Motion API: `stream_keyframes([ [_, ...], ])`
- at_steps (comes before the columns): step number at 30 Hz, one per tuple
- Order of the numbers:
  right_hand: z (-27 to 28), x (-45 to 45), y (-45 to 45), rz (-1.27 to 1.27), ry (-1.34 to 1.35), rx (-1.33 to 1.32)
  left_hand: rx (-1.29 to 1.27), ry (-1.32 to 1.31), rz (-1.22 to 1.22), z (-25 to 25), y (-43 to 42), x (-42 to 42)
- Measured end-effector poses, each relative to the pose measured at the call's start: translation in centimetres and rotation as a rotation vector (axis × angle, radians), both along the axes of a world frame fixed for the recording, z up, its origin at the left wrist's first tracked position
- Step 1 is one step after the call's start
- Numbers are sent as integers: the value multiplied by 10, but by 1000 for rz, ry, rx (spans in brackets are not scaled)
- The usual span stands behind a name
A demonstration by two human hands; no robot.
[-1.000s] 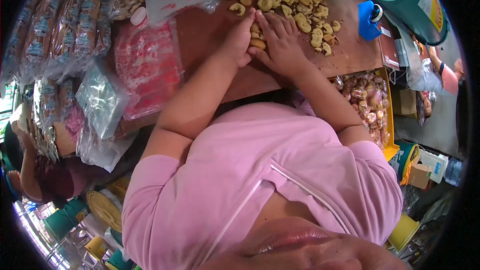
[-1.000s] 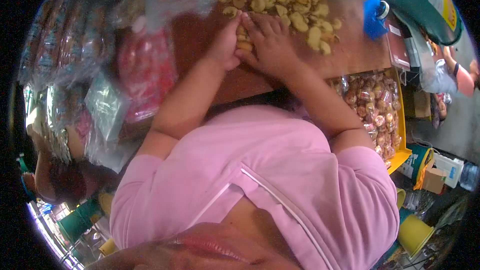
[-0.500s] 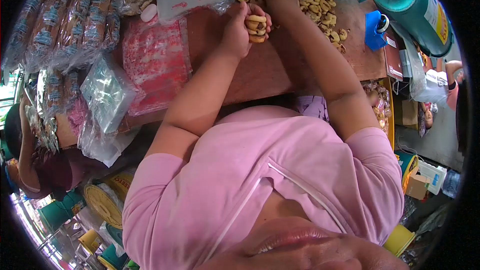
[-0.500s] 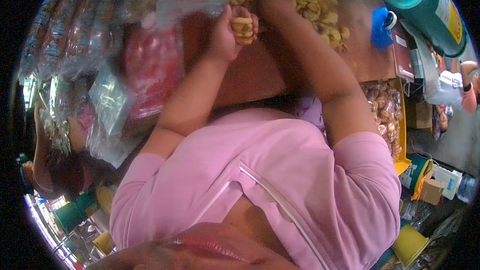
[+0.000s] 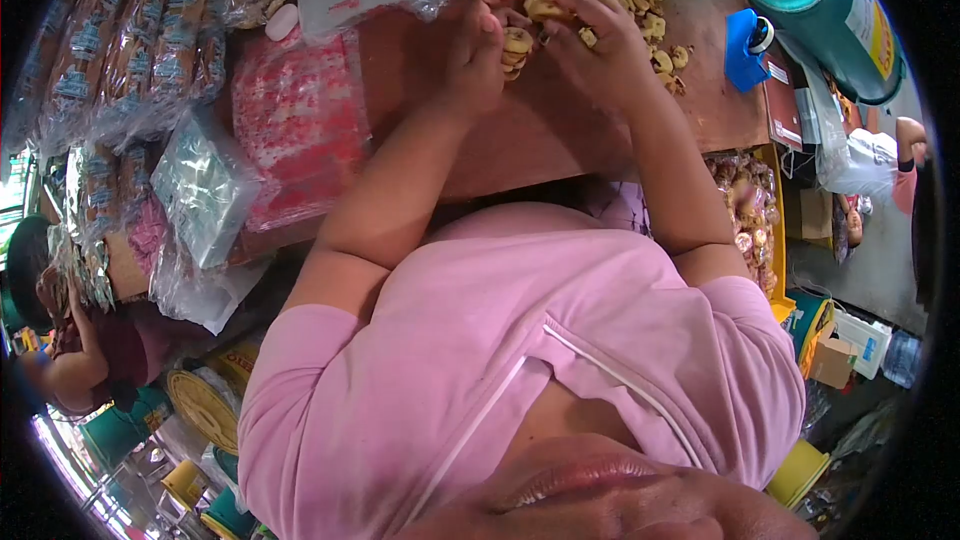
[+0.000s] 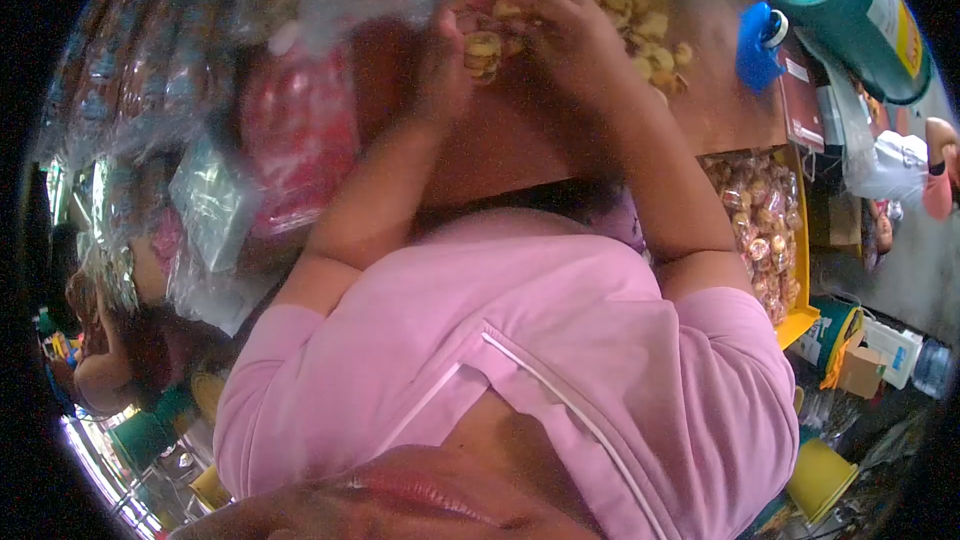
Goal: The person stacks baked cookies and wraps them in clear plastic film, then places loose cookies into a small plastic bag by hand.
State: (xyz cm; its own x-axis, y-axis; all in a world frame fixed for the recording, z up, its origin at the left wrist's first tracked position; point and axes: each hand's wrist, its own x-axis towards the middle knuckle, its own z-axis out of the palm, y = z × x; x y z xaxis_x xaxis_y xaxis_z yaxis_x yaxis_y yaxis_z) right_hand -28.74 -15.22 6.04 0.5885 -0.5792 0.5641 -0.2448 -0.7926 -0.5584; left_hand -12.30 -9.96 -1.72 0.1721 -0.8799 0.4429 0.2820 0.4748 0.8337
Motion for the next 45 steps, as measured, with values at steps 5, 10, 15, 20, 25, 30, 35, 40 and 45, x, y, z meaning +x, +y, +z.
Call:
stream_keyframes([
  [5, 0, 2, 12, -19, 126, -126, 7, -146, 2, 0, 4, 4],
  [10, -8, -3, 15, 59, 146, -79, 19, -249, 95, 5, 5, 5],
  [15, -19, -5, 20, 92, 133, -110, 301, -188, 25, 16, 11, 3],
  [20, -40, 3, 32, -131, 254, -298, 528, 170, -78, 16, 7, -6],
  [25, -50, -6, 37, -171, 316, -325, 592, 430, -385, 16, 6, -10],
  [30, -50, -15, 56, -198, 331, -311, 683, 393, -494, 12, 20, -18],
  [35, -50, -20, 70, -133, 346, -247, 752, 455, -502, 9, 47, -19],
  [40, -56, -23, 75, -33, 248, 8, 538, -251, -144, 10, 81, 37],
  [45, -69, -16, 90, 274, 307, 257, 313, -1328, 637, 17, 132, 170],
])
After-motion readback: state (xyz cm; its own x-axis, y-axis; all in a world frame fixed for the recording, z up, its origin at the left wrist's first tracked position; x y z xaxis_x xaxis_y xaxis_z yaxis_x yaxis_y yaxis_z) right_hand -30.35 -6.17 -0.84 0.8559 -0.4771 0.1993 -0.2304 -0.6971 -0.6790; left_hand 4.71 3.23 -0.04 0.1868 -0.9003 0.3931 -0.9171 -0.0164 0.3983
